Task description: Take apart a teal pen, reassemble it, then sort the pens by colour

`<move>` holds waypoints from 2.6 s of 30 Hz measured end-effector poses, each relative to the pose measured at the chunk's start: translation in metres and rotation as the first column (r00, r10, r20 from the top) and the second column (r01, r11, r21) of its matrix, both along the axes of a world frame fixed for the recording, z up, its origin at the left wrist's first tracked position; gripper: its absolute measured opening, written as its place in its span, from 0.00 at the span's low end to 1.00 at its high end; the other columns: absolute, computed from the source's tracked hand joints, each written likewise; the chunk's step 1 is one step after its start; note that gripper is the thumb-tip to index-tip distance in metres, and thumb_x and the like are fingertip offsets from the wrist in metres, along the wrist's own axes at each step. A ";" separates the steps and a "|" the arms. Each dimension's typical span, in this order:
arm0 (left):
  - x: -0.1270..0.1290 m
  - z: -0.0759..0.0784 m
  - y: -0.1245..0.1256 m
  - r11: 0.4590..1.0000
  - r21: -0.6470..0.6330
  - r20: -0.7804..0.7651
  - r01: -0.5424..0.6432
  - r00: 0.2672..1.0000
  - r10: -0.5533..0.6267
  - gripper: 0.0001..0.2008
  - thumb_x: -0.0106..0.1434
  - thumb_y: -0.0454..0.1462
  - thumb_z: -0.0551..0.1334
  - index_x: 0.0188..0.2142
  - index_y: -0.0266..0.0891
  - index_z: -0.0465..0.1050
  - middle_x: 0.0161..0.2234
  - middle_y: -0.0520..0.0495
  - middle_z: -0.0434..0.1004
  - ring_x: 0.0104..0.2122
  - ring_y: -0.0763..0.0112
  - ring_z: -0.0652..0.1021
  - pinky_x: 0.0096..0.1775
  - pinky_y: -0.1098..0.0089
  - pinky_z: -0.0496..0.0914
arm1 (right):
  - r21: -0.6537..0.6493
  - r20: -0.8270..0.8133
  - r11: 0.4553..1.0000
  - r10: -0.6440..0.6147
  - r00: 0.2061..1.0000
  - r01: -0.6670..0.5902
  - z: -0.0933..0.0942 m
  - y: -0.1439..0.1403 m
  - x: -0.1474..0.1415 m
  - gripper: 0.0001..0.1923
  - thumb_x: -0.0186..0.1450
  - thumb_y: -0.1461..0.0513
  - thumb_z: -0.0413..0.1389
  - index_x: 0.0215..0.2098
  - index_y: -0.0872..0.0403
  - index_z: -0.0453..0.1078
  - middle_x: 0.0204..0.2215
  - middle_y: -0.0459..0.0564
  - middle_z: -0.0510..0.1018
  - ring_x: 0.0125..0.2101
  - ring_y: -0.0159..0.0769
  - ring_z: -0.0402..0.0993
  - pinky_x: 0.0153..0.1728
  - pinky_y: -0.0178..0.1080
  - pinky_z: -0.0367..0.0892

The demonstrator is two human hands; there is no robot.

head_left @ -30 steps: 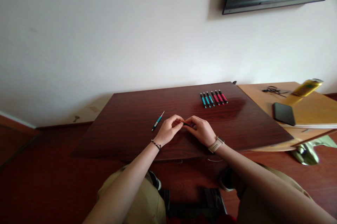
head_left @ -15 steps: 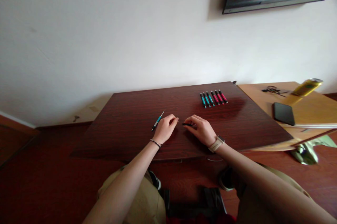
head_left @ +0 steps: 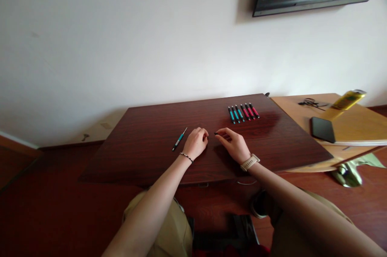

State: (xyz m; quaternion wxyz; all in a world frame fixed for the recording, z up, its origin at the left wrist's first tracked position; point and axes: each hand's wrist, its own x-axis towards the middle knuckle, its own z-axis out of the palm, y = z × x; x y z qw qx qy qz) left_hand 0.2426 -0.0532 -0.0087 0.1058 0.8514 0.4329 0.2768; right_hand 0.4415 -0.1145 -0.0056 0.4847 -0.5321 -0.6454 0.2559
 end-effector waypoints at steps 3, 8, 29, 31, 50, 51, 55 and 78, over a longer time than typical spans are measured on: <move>0.009 -0.002 0.004 1.000 -0.006 -0.006 0.001 1.000 -0.001 0.08 0.64 0.26 0.61 0.37 0.40 0.74 0.37 0.45 0.77 0.40 0.62 0.77 0.47 0.63 0.72 | -0.019 -0.051 1.000 -0.017 0.999 0.016 0.002 0.002 0.002 0.13 0.69 0.50 0.61 0.43 0.49 0.78 0.37 0.50 0.85 0.36 0.41 0.81 0.41 0.42 0.74; 0.017 -0.003 0.008 0.999 -0.041 -0.006 -0.010 1.000 0.010 0.06 0.65 0.28 0.63 0.38 0.40 0.77 0.37 0.46 0.78 0.40 0.62 0.77 0.47 0.63 0.72 | -0.035 -0.092 0.999 -0.031 0.995 0.028 0.003 0.004 0.006 0.16 0.69 0.49 0.60 0.45 0.51 0.79 0.37 0.51 0.85 0.36 0.41 0.81 0.41 0.42 0.73; -0.009 0.028 -0.025 0.975 0.060 0.151 0.215 0.963 -0.222 0.20 0.66 0.34 0.68 0.56 0.44 0.69 0.51 0.44 0.75 0.54 0.58 0.75 0.57 0.57 0.71 | -0.133 -0.356 0.971 0.138 0.924 -0.197 -0.001 0.005 -0.012 0.18 0.62 0.48 0.67 0.40 0.50 0.71 0.34 0.49 0.82 0.33 0.39 0.79 0.35 0.40 0.74; -0.014 0.028 -0.023 0.978 0.073 0.126 0.197 0.971 -0.205 0.21 0.66 0.33 0.66 0.57 0.44 0.69 0.52 0.44 0.75 0.54 0.58 0.75 0.58 0.57 0.71 | -0.136 -0.339 0.973 0.132 0.932 -0.187 -0.001 0.004 -0.014 0.17 0.64 0.48 0.65 0.40 0.51 0.71 0.34 0.49 0.82 0.31 0.37 0.78 0.34 0.39 0.73; -0.028 0.002 0.013 1.000 -0.006 -0.169 0.012 0.986 -0.013 0.20 0.64 0.40 0.67 0.56 0.43 0.76 0.55 0.43 0.74 0.55 0.54 0.72 0.60 0.52 0.68 | -0.150 -0.282 0.980 0.088 0.955 -0.134 0.007 -0.001 0.001 0.17 0.71 0.48 0.57 0.47 0.51 0.70 0.38 0.52 0.84 0.29 0.36 0.77 0.33 0.39 0.71; -0.028 0.002 0.014 1.000 -0.012 -0.168 0.014 0.986 -0.016 0.21 0.64 0.40 0.67 0.56 0.43 0.76 0.55 0.43 0.74 0.55 0.54 0.72 0.60 0.52 0.68 | -0.150 -0.284 0.980 0.088 0.955 -0.134 0.007 -0.001 0.001 0.17 0.71 0.48 0.57 0.47 0.51 0.70 0.38 0.52 0.84 0.29 0.36 0.76 0.33 0.39 0.71; -0.029 0.002 0.015 0.999 -0.027 -0.159 0.027 0.987 -0.031 0.21 0.64 0.40 0.67 0.57 0.42 0.75 0.56 0.42 0.74 0.56 0.53 0.72 0.61 0.52 0.68 | -0.146 -0.283 0.980 0.089 0.955 -0.134 0.005 0.000 0.005 0.18 0.70 0.47 0.57 0.48 0.51 0.70 0.38 0.52 0.84 0.30 0.36 0.77 0.33 0.38 0.71; -0.100 0.004 0.014 0.939 -0.002 -0.195 -0.343 0.921 0.336 0.08 0.67 0.42 0.65 0.36 0.41 0.70 0.38 0.43 0.76 0.39 0.58 0.75 0.45 0.60 0.71 | -0.113 -0.277 0.993 -0.045 0.960 0.014 0.001 0.004 0.007 0.31 0.70 0.48 0.57 0.65 0.55 0.63 0.34 0.50 0.83 0.34 0.41 0.77 0.41 0.44 0.71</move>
